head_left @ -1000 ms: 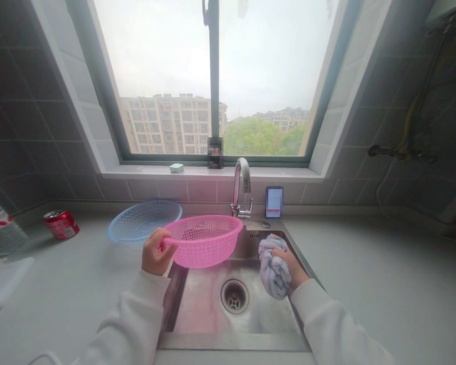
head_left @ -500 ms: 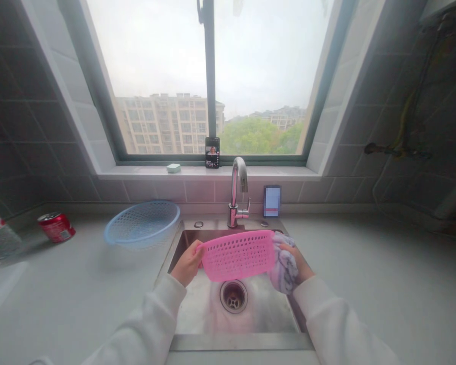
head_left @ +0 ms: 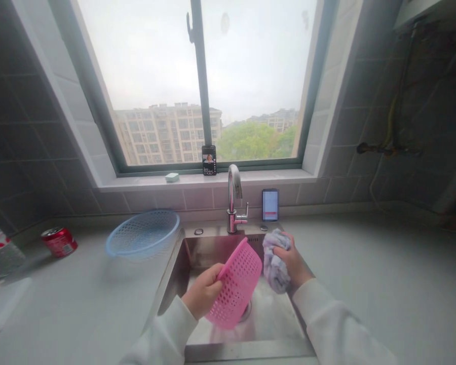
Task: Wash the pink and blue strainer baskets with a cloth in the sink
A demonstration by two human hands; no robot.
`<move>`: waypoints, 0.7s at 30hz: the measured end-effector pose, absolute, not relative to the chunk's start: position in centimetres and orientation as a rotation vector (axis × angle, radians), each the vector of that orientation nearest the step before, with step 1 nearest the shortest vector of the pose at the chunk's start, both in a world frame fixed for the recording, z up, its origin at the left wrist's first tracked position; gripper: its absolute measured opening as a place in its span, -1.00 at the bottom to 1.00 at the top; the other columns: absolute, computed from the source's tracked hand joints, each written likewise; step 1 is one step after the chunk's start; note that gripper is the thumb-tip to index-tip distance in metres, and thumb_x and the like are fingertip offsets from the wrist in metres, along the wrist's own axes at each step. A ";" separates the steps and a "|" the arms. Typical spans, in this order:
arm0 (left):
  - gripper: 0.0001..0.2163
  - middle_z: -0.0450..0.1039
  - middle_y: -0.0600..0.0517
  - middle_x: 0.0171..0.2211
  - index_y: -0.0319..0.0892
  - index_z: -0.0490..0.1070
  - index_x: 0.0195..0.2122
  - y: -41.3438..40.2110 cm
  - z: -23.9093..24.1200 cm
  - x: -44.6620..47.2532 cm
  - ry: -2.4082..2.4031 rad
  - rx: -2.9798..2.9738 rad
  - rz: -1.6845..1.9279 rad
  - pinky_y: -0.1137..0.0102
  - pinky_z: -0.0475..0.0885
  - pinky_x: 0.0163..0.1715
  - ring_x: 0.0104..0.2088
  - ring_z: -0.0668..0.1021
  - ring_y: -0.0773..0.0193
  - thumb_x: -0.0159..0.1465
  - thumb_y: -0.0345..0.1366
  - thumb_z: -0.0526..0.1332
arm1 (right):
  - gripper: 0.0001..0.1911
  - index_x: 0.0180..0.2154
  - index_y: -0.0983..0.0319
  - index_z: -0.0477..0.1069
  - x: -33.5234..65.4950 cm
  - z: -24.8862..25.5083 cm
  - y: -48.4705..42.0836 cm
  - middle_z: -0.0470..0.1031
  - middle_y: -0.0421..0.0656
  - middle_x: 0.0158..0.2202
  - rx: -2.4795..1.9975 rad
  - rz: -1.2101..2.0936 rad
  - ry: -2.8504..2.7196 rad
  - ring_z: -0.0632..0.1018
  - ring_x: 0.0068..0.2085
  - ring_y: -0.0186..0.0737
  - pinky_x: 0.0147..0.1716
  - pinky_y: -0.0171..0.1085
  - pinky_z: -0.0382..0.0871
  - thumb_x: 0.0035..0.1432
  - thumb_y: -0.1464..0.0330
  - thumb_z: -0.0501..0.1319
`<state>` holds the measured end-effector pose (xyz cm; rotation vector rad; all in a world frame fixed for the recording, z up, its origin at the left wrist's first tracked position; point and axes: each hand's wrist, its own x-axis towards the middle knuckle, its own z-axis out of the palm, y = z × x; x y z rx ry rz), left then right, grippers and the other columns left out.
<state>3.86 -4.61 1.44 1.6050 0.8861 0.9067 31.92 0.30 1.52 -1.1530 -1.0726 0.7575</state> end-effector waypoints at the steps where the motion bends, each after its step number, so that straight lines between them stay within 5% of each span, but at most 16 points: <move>1: -0.81 0.50 -0.05 -0.24 -0.22 0.48 -0.17 -4.5 1.0 4.6 0.913 1.594 0.950 0.31 0.36 -0.18 -0.20 0.48 0.12 0.22 -0.29 0.21 | -0.53 -0.11 0.07 0.36 31.2 1.9 -0.4 0.53 -0.27 -0.34 -1.175 0.673 -1.164 0.53 -0.29 -0.11 -0.15 -0.14 0.42 -0.17 0.38 0.26; 10: -0.88 0.45 0.04 -0.41 -0.21 0.46 -0.30 -4.0 -0.5 4.9 0.981 1.668 1.049 0.35 0.33 -0.28 -0.35 0.45 0.19 0.14 -0.32 0.28 | -0.80 -0.38 0.12 0.43 26.7 2.0 -3.8 0.49 -0.20 -0.38 -1.143 0.321 -2.019 0.49 -0.38 -0.18 -0.37 -0.26 0.29 -0.10 0.51 0.25; 14: -0.68 0.47 0.02 -0.39 -0.22 0.46 -0.25 -4.1 -0.6 4.6 0.953 1.603 1.054 0.36 0.33 -0.33 -0.35 0.46 0.18 0.23 -0.03 0.28 | -0.86 -0.37 0.14 0.40 26.5 1.9 -3.0 0.47 -0.19 -0.41 -1.269 0.218 -1.921 0.49 -0.41 -0.18 -0.40 -0.27 0.27 -0.04 0.45 0.25; 17: -0.44 0.48 -0.05 -0.36 -0.23 0.46 -0.28 -3.8 -0.8 5.0 0.878 1.543 1.136 0.32 0.35 -0.29 -0.32 0.47 0.15 0.33 0.24 0.05 | -0.87 -0.39 0.14 0.38 24.7 2.1 -4.5 0.47 -0.18 -0.39 -1.098 0.183 -2.172 0.48 -0.38 -0.19 -0.39 -0.28 0.24 -0.06 0.43 0.26; 21: -0.20 0.47 -0.09 -0.41 -0.23 0.49 -0.35 -3.8 -0.7 5.1 0.853 1.602 1.137 0.30 0.33 -0.34 -0.36 0.46 0.14 0.21 0.48 -0.12 | -0.81 -0.37 0.12 0.43 24.1 2.1 -4.8 0.50 -0.21 -0.37 -1.055 0.306 -2.186 0.48 -0.36 -0.18 -0.37 -0.28 0.27 -0.11 0.45 0.27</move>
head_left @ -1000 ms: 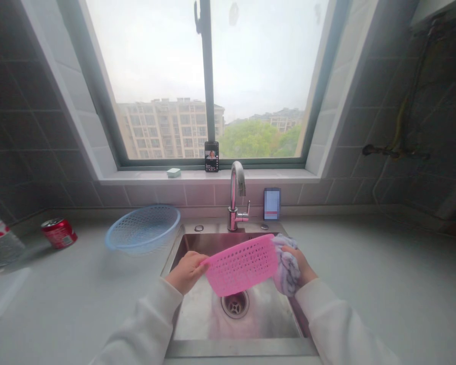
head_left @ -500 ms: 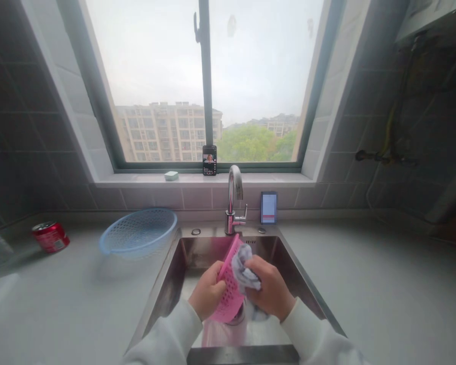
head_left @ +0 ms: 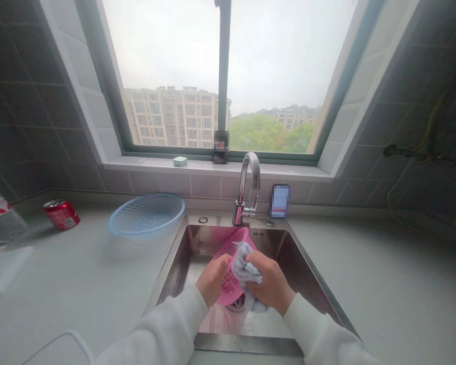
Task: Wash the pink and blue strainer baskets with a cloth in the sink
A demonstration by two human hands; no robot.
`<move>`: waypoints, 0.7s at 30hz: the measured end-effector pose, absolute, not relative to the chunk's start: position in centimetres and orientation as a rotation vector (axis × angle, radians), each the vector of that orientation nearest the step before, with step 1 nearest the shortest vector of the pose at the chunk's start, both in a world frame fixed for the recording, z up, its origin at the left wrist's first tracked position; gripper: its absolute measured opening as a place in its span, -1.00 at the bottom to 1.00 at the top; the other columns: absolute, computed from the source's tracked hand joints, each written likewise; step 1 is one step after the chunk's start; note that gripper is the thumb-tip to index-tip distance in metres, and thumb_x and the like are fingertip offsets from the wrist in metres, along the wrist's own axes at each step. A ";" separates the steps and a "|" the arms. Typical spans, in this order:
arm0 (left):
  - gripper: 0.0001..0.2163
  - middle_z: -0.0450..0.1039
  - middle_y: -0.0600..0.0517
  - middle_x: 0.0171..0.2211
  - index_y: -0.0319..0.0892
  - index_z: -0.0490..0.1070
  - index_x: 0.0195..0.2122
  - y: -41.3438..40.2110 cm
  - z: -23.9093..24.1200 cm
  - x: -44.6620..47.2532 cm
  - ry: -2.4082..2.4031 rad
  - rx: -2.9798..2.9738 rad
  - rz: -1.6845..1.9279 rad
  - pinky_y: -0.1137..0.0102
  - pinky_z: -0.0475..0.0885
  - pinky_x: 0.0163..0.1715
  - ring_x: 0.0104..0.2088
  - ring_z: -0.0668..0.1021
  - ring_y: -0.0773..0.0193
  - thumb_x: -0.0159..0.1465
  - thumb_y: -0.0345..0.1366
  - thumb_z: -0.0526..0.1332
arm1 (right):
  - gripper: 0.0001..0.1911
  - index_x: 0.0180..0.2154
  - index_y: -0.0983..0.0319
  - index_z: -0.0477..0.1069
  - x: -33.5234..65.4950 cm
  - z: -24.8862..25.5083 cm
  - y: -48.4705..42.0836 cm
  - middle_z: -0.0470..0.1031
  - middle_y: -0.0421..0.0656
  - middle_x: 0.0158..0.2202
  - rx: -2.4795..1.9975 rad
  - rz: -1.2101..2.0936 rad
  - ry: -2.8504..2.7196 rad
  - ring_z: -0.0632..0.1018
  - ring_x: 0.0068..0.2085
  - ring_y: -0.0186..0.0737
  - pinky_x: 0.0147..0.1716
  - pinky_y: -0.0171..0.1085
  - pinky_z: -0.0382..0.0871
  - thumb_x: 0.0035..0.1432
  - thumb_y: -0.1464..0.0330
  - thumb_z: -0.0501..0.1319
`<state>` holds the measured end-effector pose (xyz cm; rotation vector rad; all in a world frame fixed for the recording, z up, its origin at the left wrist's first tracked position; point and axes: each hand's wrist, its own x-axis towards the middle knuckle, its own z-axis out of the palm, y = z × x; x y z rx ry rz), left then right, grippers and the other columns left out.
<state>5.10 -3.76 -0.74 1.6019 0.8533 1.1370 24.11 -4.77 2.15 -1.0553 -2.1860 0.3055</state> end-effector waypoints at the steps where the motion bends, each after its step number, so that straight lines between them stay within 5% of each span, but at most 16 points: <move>1: -0.18 0.45 -0.06 -0.46 -0.23 0.48 -0.35 -3.8 -0.7 5.0 0.883 1.590 1.110 0.32 0.29 -0.41 -0.42 0.45 0.16 0.18 0.51 -0.14 | -0.79 -0.34 0.12 0.45 24.6 2.1 -4.2 0.51 -0.21 -0.37 -1.103 0.345 -2.087 0.49 -0.35 -0.17 -0.34 -0.28 0.29 -0.11 0.46 0.26; 5: -0.19 0.44 -0.01 -0.50 -0.20 0.46 -0.34 -4.2 -0.7 4.8 0.955 1.601 1.025 0.36 0.19 -0.51 -0.51 0.41 0.22 0.17 0.52 -0.15 | -0.79 -0.34 0.12 0.46 26.0 2.0 -2.8 0.49 -0.22 -0.40 -1.218 0.358 -1.816 0.48 -0.38 -0.19 -0.34 -0.26 0.27 -0.10 0.47 0.26; 12: -0.12 0.45 -0.06 -0.41 -0.23 0.52 -0.33 -3.9 -0.7 5.2 0.836 1.620 1.153 0.32 0.31 -0.34 -0.36 0.44 0.15 0.15 0.54 -0.20 | -0.85 -0.39 0.12 0.43 23.5 1.8 -5.5 0.48 -0.21 -0.40 -1.032 0.316 -2.170 0.43 -0.39 -0.20 -0.40 -0.28 0.21 -0.09 0.46 0.27; 21: -0.20 0.44 0.01 -0.49 -0.20 0.53 -0.30 -4.9 -0.4 5.1 0.870 1.581 1.024 0.37 0.14 -0.52 -0.50 0.37 0.24 0.16 0.51 -0.06 | -0.82 -0.37 0.09 0.46 27.1 2.3 -2.8 0.48 -0.22 -0.44 -1.242 0.328 -1.738 0.46 -0.42 -0.17 -0.38 -0.22 0.25 -0.08 0.45 0.29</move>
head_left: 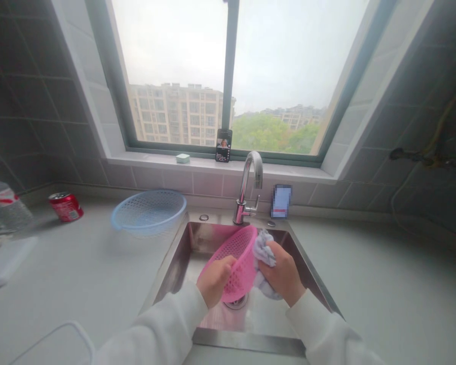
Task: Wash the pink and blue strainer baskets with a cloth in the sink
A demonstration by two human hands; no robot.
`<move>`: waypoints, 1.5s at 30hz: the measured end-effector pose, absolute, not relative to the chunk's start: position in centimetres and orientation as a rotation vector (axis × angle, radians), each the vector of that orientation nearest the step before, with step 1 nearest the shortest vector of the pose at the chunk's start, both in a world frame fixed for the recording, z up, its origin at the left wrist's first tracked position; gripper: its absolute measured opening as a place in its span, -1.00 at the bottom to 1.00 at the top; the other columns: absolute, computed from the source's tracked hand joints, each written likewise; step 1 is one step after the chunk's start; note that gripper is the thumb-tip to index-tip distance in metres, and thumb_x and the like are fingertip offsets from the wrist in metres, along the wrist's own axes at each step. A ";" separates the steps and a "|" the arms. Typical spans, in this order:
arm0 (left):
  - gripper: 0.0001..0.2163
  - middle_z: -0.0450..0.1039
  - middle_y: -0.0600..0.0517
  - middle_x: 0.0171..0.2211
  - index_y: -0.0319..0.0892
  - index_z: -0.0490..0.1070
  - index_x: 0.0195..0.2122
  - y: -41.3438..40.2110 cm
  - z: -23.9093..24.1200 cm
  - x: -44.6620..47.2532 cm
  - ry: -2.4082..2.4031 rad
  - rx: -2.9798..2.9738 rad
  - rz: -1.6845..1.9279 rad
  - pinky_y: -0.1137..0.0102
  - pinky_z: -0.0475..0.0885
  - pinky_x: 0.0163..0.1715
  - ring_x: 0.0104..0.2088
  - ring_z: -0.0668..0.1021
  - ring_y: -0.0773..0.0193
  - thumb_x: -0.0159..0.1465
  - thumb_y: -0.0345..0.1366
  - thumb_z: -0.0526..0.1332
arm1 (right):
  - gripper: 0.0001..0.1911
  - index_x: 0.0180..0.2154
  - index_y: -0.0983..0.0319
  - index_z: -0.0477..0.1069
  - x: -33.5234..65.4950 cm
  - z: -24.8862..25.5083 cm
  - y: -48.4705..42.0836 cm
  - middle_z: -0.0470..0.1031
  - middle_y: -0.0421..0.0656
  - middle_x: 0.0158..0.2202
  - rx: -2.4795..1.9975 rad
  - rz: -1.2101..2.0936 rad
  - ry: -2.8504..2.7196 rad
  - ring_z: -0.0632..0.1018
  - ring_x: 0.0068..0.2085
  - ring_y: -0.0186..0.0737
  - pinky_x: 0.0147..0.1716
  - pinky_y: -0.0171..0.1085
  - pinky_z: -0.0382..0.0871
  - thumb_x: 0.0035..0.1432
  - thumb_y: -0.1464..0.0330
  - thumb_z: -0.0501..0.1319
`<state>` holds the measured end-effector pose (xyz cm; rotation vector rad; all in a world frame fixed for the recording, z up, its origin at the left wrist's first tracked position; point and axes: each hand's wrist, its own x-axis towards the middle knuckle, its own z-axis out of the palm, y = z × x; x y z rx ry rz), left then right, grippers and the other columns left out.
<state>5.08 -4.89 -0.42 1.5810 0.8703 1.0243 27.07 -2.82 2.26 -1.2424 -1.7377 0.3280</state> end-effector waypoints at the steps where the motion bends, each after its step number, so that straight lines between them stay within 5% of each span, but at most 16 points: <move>1: -0.20 0.45 0.00 -0.47 -0.20 0.53 -0.29 -4.9 -0.4 5.2 0.866 1.579 1.047 0.37 0.16 -0.50 -0.48 0.38 0.24 0.16 0.51 -0.06 | -0.84 -0.38 0.11 0.44 26.3 2.4 -3.6 0.47 -0.22 -0.44 -1.216 0.316 -1.805 0.44 -0.43 -0.18 -0.40 -0.23 0.24 -0.08 0.45 0.28; 8: -0.18 0.45 -0.05 -0.41 -0.25 0.51 -0.34 -4.3 -0.1 5.3 0.843 1.597 1.168 0.33 0.29 -0.35 -0.39 0.44 0.17 0.18 0.51 -0.09 | -0.84 -0.35 0.14 0.42 23.3 2.1 -6.1 0.50 -0.20 -0.38 -1.079 0.367 -2.072 0.48 -0.38 -0.18 -0.37 -0.25 0.27 -0.07 0.46 0.26; 13: -0.38 0.47 0.00 -0.48 -0.23 0.52 -0.30 -4.2 0.0 4.8 0.917 1.624 1.067 0.38 0.28 -0.43 -0.46 0.45 0.22 0.25 0.33 0.13 | -0.81 -0.28 0.10 0.48 26.7 1.8 -3.3 0.55 -0.17 -0.34 -1.213 0.451 -1.764 0.54 -0.34 -0.09 -0.29 -0.16 0.36 -0.02 0.42 0.29; 19: -0.44 0.59 -0.13 -0.07 -0.22 0.54 0.03 -3.8 0.1 4.0 0.661 1.399 1.029 0.27 0.41 -0.10 -0.08 0.57 0.02 0.22 0.16 0.32 | -0.86 -0.39 0.07 0.41 29.3 2.2 -1.6 0.50 -0.21 -0.43 -1.290 0.315 -1.657 0.47 -0.40 -0.11 -0.31 -0.16 0.31 -0.02 0.44 0.25; 23: -0.51 0.57 -0.08 -0.25 -0.26 0.53 -0.16 -3.4 0.0 3.7 0.675 1.259 0.992 0.33 0.40 -0.25 -0.26 0.56 0.13 0.05 0.03 0.47 | -0.85 -0.41 0.08 0.39 29.4 2.3 -1.7 0.46 -0.23 -0.47 -1.267 0.308 -1.659 0.45 -0.43 -0.14 -0.35 -0.18 0.29 -0.04 0.46 0.25; 26: -0.61 0.47 0.04 -0.42 -0.22 0.42 -0.32 -3.5 -0.3 4.2 0.821 1.291 1.080 0.39 0.34 -0.37 -0.40 0.49 0.23 0.16 0.05 0.36 | -0.84 -0.36 0.10 0.40 27.9 2.2 -3.1 0.47 -0.20 -0.43 -1.156 0.306 -1.746 0.47 -0.40 -0.14 -0.37 -0.20 0.32 -0.05 0.46 0.25; 29: -0.50 0.40 0.06 -0.48 -0.18 0.36 -0.38 -4.0 -0.4 4.7 0.969 1.497 1.165 0.37 0.30 -0.40 -0.45 0.43 0.25 0.33 0.21 0.09 | -0.84 -0.37 0.12 0.36 25.6 2.1 -5.2 0.45 -0.19 -0.42 -0.962 0.271 -2.012 0.46 -0.41 -0.16 -0.41 -0.24 0.30 -0.07 0.46 0.24; 35: -0.29 0.41 0.04 -0.51 -0.15 0.34 -0.43 -5.1 0.6 4.4 1.059 1.726 1.070 0.35 0.26 -0.44 -0.47 0.43 0.22 0.28 0.43 -0.19 | -0.80 -0.28 0.13 0.39 25.9 2.0 -4.9 0.52 -0.17 -0.36 -0.979 0.272 -2.026 0.54 -0.37 -0.15 -0.38 -0.25 0.38 -0.02 0.43 0.21; 40: -0.26 0.43 0.04 -0.51 -0.14 0.32 -0.41 -5.7 1.3 4.5 1.053 1.834 0.980 0.37 0.21 -0.48 -0.49 0.45 0.22 0.23 0.47 -0.24 | -0.86 -0.28 0.14 0.40 27.9 2.3 -3.2 0.53 -0.16 -0.40 -1.227 0.171 -1.812 0.54 -0.40 -0.12 -0.38 -0.22 0.38 0.04 0.40 0.19; 45: -0.21 0.45 -0.01 -0.41 -0.18 0.38 -0.35 -5.7 0.9 5.2 1.019 1.797 1.103 0.33 0.26 -0.37 -0.38 0.45 0.19 0.24 0.47 -0.27 | -0.88 -0.39 0.15 0.33 24.4 2.5 -6.2 0.46 -0.20 -0.44 -0.998 0.060 -2.114 0.47 -0.43 -0.20 -0.43 -0.28 0.28 -0.03 0.45 0.23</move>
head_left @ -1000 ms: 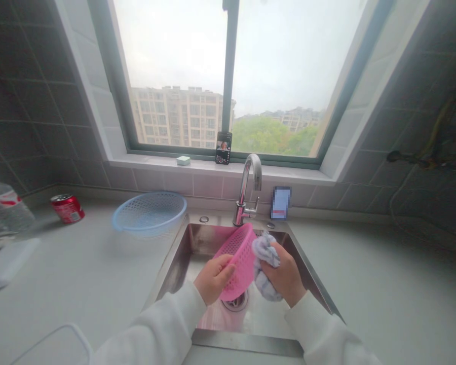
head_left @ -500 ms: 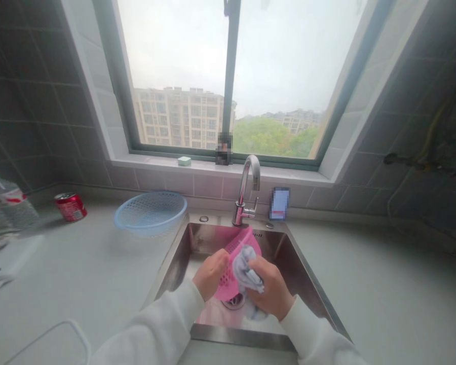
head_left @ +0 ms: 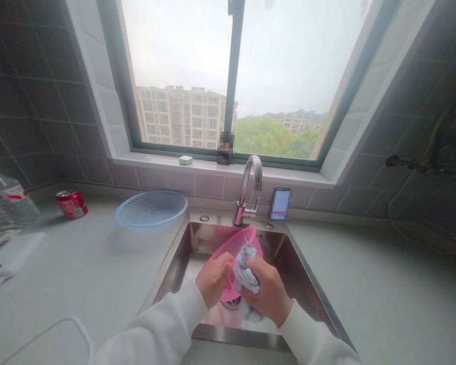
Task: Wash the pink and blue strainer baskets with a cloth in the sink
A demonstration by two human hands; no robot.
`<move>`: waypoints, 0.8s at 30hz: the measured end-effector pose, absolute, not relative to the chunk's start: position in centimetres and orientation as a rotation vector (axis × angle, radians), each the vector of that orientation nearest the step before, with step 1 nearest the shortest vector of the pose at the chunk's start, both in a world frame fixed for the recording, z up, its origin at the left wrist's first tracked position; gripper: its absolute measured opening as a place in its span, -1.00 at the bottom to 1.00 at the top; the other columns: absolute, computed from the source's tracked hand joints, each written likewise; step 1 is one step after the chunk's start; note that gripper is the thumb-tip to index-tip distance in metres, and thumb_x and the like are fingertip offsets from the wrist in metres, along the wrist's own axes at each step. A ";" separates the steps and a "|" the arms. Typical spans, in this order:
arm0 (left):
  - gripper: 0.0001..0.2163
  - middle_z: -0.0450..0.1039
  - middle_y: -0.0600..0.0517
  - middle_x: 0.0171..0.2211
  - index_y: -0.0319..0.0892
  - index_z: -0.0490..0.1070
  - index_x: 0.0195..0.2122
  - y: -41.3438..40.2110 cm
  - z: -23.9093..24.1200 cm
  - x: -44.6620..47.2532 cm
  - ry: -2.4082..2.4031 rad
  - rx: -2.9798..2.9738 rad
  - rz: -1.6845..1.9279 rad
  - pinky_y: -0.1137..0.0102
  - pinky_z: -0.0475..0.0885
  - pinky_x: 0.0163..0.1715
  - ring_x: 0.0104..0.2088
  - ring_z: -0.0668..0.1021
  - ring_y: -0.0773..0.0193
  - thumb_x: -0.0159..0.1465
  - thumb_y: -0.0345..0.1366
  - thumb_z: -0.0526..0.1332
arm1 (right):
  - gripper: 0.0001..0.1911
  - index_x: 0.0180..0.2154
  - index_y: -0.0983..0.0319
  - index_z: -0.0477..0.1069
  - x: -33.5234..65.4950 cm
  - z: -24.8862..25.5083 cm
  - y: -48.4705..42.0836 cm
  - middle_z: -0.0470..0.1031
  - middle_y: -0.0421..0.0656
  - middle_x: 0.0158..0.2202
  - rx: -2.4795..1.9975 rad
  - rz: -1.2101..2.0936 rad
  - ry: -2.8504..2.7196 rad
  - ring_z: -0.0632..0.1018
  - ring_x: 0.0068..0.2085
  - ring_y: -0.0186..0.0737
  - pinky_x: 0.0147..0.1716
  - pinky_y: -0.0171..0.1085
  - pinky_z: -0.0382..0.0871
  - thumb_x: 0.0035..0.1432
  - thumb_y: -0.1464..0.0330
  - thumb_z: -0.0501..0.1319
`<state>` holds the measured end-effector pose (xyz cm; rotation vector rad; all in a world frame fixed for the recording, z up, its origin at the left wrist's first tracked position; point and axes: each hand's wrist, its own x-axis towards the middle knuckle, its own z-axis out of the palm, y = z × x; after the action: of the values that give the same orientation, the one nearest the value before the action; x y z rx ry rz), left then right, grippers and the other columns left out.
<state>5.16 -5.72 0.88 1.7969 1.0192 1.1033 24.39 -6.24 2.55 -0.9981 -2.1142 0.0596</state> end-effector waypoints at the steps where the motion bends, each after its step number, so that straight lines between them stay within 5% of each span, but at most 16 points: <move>1: -0.21 0.46 -0.02 -0.40 -0.19 0.38 -0.34 -5.7 0.8 5.1 1.004 1.787 1.124 0.33 0.27 -0.36 -0.38 0.45 0.18 0.25 0.47 -0.27 | -0.88 -0.40 0.15 0.33 23.9 2.5 -6.5 0.46 -0.20 -0.44 -0.972 0.071 -2.149 0.46 -0.44 -0.21 -0.44 -0.29 0.28 -0.02 0.44 0.24; 6: -0.33 0.44 0.04 -0.54 -0.15 0.34 -0.38 -5.6 1.3 4.7 1.047 1.774 1.046 0.37 0.24 -0.47 -0.51 0.46 0.22 0.29 0.41 -0.14 | -0.81 -0.24 0.14 0.41 26.3 2.4 -4.3 0.55 -0.17 -0.37 -1.124 0.202 -1.926 0.55 -0.39 -0.15 -0.37 -0.24 0.40 0.03 0.42 0.23; 11: -0.59 0.49 0.06 -0.54 -0.16 0.43 -0.31 -5.7 1.7 4.9 1.124 1.871 0.945 0.40 0.26 -0.47 -0.50 0.51 0.22 0.39 0.08 0.04 | -0.85 -0.29 0.15 0.40 27.6 2.5 -3.7 0.52 -0.18 -0.41 -1.228 0.094 -1.843 0.53 -0.41 -0.16 -0.39 -0.24 0.36 0.01 0.42 0.22; 16: -0.64 0.62 -0.01 -0.29 -0.19 0.55 -0.09 -5.3 1.6 4.8 1.015 1.922 1.030 0.37 0.38 -0.25 -0.28 0.59 0.17 0.43 -0.12 0.02 | -0.89 -0.35 0.15 0.38 24.8 2.2 -5.9 0.49 -0.20 -0.42 -1.034 0.148 -2.090 0.50 -0.43 -0.18 -0.41 -0.26 0.35 0.00 0.41 0.25; 24: -0.56 0.61 -0.04 -0.24 -0.22 0.56 0.04 -5.4 2.1 3.9 0.839 1.907 0.959 0.35 0.37 -0.25 -0.26 0.56 0.13 0.43 -0.04 0.05 | -0.90 -0.30 0.11 0.37 29.4 2.3 -2.0 0.55 -0.16 -0.39 -1.413 0.163 -1.762 0.56 -0.36 -0.08 -0.34 -0.19 0.39 0.06 0.33 0.18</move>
<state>3.92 -5.39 2.06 1.9074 0.8392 0.9588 29.39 -1.96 2.29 -1.4133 -1.7620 0.1627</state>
